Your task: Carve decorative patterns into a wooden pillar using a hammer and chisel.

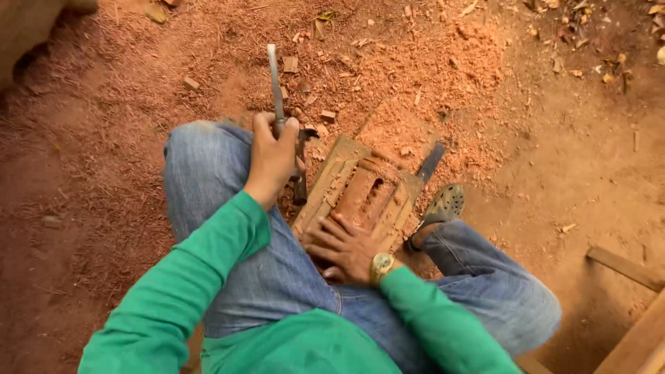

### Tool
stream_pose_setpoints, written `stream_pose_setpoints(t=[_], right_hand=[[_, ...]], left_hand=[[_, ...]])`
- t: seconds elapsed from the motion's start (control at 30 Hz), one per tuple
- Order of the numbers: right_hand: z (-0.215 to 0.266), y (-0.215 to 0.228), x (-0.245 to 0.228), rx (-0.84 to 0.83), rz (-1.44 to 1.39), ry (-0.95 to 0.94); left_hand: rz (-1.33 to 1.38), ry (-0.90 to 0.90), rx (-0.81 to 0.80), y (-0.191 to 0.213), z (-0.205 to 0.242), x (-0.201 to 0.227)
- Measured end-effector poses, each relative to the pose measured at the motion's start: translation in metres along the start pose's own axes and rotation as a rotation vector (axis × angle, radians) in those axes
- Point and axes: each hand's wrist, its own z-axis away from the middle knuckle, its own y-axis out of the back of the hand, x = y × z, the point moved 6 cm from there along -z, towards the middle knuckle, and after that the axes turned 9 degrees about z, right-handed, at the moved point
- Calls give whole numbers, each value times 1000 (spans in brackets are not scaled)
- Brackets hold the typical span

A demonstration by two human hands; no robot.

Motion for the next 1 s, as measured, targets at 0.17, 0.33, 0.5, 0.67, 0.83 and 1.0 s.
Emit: stream_pose_setpoints(t=[0.17,0.33,0.5,0.67,0.83,1.0], right_hand=[[14,-1,105,-151,235,50],[55,106,198,27,653,-753],[105,51,238,275,326,-626],[22,74,189,234,187,-369],[-51,142,116,69,279,-197],[-52,116,131,-193,249,-136]], left_hand=[[-38,137,-167,-7,-9,-33],[-76,90,-190,2,-20,-39],[-130,152,-205,-10,-9,-29],[-366,13,-412,-36,0,-12],[-374,3,-645,-83,52,29],[-216,111,-778,-107,54,1]])
